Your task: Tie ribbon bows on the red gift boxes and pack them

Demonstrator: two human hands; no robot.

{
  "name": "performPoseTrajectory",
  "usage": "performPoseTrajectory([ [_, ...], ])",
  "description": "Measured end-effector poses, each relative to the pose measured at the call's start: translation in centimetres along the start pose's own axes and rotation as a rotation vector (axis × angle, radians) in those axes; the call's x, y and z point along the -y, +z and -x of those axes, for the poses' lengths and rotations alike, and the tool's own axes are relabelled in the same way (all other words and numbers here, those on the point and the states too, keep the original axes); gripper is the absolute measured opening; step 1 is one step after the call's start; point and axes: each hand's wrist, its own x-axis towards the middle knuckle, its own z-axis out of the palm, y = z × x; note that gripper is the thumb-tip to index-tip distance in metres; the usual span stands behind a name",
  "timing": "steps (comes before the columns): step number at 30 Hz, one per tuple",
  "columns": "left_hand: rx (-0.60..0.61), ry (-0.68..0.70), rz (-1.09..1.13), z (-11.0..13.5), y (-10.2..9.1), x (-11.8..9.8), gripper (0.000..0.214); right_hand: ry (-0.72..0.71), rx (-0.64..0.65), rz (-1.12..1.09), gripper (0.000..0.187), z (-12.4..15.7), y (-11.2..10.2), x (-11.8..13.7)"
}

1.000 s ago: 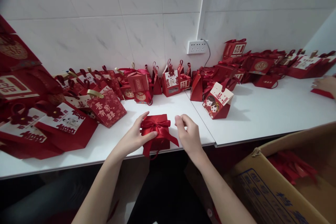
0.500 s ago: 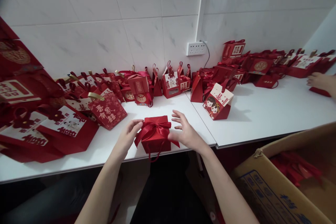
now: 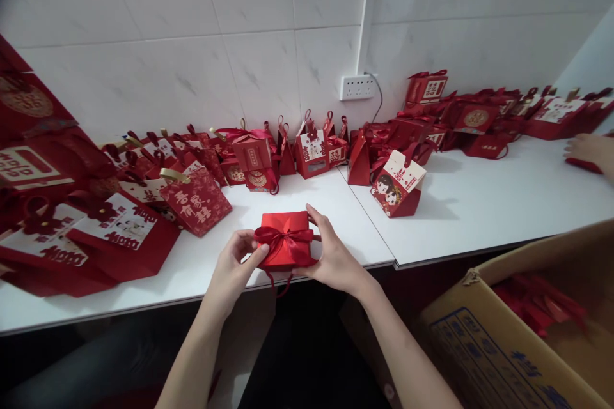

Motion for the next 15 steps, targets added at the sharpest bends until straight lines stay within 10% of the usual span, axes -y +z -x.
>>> performPoseTrajectory([
  [15,0.311,-0.122,-0.195,2.3,-5.6,-0.6,0.029,-0.403,-0.136,0.283,0.094,0.5,-3.1,4.3],
])
